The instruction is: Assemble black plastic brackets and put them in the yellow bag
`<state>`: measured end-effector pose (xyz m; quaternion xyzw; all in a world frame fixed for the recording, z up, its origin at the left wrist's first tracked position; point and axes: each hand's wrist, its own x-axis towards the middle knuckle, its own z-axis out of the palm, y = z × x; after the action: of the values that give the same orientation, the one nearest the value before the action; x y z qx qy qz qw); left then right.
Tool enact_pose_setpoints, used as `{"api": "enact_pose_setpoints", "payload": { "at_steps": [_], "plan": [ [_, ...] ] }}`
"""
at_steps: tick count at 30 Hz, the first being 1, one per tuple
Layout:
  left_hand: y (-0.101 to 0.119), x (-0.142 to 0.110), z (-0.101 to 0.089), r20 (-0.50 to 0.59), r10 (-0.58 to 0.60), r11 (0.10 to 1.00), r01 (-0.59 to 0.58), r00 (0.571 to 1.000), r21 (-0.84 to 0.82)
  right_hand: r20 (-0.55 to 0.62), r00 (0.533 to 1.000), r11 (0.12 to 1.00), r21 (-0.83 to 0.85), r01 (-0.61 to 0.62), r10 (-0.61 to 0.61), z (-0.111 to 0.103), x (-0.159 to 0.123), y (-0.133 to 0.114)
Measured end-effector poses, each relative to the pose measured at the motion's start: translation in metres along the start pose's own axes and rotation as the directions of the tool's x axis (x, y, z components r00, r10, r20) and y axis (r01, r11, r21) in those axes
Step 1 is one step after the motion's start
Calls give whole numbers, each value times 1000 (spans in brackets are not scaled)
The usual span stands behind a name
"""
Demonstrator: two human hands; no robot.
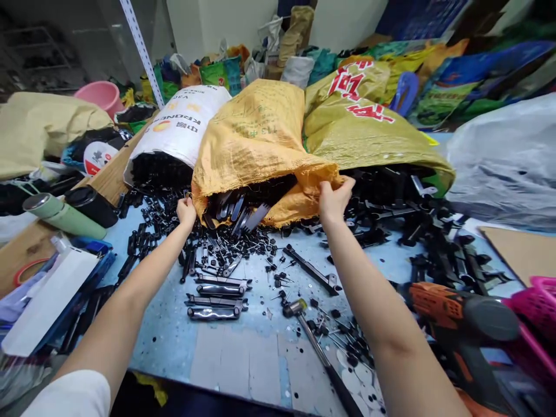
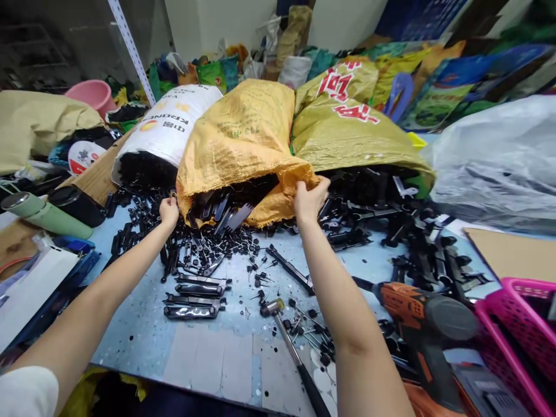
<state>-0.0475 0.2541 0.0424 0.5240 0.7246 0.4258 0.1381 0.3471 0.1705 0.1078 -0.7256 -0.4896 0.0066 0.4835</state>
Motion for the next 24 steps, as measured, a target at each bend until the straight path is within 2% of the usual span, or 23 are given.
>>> {"api": "enact_pose_setpoints", "payload": {
  "at_steps": [1, 2, 3, 4, 5, 6, 7, 8, 10, 12, 14, 16, 19, 22, 24],
  "plan": [
    [2, -6, -7, -36, 43, 999, -43, 998, 7, -95, 992, 994, -72, 81, -88, -3, -9, -11],
    [5, -14, -12, -40, 124, 992, -123, 992, 20, -130, 971, 977, -98, 190, -202, -3, -18, -23],
    [7, -22, -16, -6, 231, 972, -231, 973, 36, -91, 942, 943, -114, 314, -324, 0, -28, -35],
    [9, -30, -19, 54, 343, 937, -346, 938, 46, 30, 893, 888, -105, 449, -448, 6, -37, -45],
    [9, -37, -20, 113, 432, 897, -439, 895, 50, 183, 826, 832, -60, 551, -534, 14, -45, -52],
    [9, -41, -21, 147, 477, 871, -489, 866, 55, 303, 762, 797, -14, 604, -572, 22, -51, -57],
    [7, -42, -23, 143, 470, 873, -483, 871, 70, 373, 728, 787, 10, 617, -576, 31, -56, -59],
    [4, -39, -24, 100, 421, 897, -430, 902, 100, 397, 727, 795, 9, 607, -560, 39, -61, -58],
    [-8, -20, -32, -36, 243, 957, -233, 969, 172, 379, 768, 826, -19, 563, -515, 51, -69, -51],
    [-25, 12, -45, -149, 67, 976, -33, 987, 217, 374, 788, 842, -33, 538, -489, 58, -81, -39],
    [-43, 49, -60, -201, -36, 968, 84, 979, 238, 408, 774, 842, -23, 539, -484, 62, -98, -25],
    [-56, 83, -75, -195, -63, 958, 115, 979, 263, 445, 750, 838, -1, 546, -489, 67, -117, -13],
    [-58, 122, -86, -191, -11, 944, 74, 981, 322, 463, 736, 835, 19, 549, -494, 82, -140, 0],
    [-45, 152, -83, -169, 85, 919, -12, 982, 395, 478, 739, 851, 38, 523, -475, 100, -148, 7],
    [-36, 166, -73, -115, 113, 900, -52, 987, 434, 489, 743, 863, 42, 504, -458, 109, -149, 10]
  ]
}}
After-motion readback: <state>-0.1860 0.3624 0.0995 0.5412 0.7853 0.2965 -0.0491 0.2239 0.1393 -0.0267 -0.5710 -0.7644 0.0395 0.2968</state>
